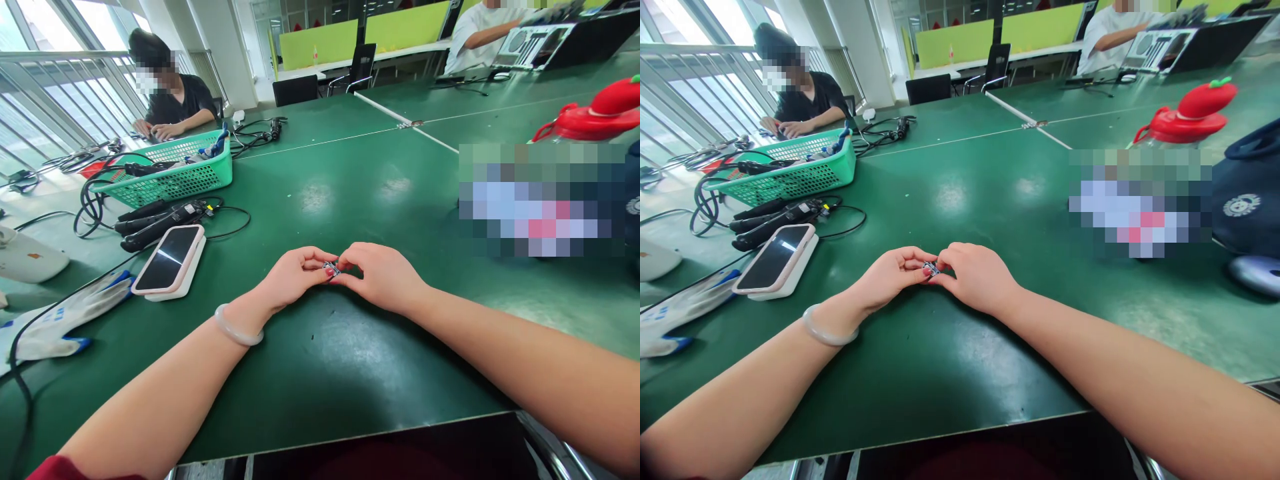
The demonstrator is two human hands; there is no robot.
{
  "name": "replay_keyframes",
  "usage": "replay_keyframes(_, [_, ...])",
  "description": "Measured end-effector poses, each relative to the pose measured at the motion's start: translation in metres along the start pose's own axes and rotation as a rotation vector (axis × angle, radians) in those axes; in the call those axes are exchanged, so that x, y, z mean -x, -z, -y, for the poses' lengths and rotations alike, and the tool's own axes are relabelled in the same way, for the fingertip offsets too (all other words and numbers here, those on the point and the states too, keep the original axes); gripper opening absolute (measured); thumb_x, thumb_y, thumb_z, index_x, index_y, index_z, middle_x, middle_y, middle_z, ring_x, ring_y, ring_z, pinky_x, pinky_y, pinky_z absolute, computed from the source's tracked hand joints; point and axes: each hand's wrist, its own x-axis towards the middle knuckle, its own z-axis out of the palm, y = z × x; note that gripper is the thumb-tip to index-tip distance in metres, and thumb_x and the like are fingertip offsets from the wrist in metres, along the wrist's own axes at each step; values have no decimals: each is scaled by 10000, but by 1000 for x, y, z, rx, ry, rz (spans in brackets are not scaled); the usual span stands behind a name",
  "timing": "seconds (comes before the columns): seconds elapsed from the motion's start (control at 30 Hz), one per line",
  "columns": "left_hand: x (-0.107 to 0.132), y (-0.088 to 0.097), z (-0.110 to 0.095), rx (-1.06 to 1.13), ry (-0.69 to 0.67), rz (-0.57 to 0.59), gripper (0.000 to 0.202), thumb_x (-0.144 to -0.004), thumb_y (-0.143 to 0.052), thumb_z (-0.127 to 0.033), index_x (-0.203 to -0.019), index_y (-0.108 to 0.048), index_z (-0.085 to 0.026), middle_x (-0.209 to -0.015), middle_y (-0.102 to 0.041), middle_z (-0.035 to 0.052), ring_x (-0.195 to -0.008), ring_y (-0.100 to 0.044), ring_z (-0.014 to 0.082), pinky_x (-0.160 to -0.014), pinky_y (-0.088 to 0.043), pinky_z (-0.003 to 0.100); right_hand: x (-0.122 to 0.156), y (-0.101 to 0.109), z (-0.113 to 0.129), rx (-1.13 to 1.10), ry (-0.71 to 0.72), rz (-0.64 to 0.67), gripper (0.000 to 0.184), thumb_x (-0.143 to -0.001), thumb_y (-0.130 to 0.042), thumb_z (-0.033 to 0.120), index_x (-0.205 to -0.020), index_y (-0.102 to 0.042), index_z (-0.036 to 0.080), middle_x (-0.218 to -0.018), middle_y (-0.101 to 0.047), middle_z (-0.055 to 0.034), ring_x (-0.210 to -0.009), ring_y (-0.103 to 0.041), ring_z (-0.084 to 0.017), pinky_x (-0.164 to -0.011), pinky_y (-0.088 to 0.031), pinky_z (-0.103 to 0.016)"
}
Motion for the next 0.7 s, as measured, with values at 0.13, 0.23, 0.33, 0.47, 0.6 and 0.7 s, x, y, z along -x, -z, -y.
replay_keyframes(0.13, [1, -1, -3, 55, 56, 40, 254, -699, -723, -188, -940, -660, -134, -824, -724, 45, -754, -667, 122, -834, -523, 310, -2, -1, 3, 81, 32, 34, 303, -885, -528, 458, -785, -632, 192, -808, -643, -41, -755, -577, -173, -664, -381, -290])
replay_keyframes(0.23, [0, 3, -3, -33, 30, -11, 258, -744, -681, -222, -985, -648, -135, -907, -726, 78, -795, -672, 139, -835, -526, 325, -3, 0, 1, 43, 26, 42, 290, -880, -535, 459, -815, -649, 200, -813, -644, -31, -749, -575, -163, -659, -380, -282])
replay_keyframes(0.33, [-2, 19, -4, -306, -63, -210, 298, -783, -631, -252, -1065, -607, -158, -974, -719, 95, -843, -680, 175, -829, -523, 343, -4, 4, -5, -55, -34, 40, 260, -863, -560, 450, -834, -667, 214, -782, -639, -14, -703, -561, -143, -631, -378, -266])
replay_keyframes(0.47, [1, 55, -8, -1101, -93, -617, 293, -833, -494, -184, -1099, -612, -147, -954, -707, 151, -921, -664, 293, -836, -487, 425, -4, 10, -13, -138, -103, 21, 278, -871, -526, 448, -802, -679, 226, -709, -618, -2, -639, -533, -130, -590, -371, -258])
replay_keyframes(0.6, [5, 82, -12, -1517, 213, -684, 355, -799, -396, -49, -1052, -645, -67, -908, -687, 230, -902, -659, 348, -753, -486, 418, -4, 14, -17, -146, -127, 17, 295, -872, -505, 446, -791, -685, 226, -711, -625, -6, -642, -535, -134, -582, -373, -262])
replay_keyframes(0.7, [5, 88, -13, -1548, 302, -686, 346, -747, -415, -5, -953, -688, -56, -905, -684, 245, -903, -658, 360, -740, -487, 410, -4, 14, -18, -146, -123, 37, 298, -871, -501, 432, -769, -682, 218, -723, -636, -11, -649, -543, -136, -583, -374, -265])
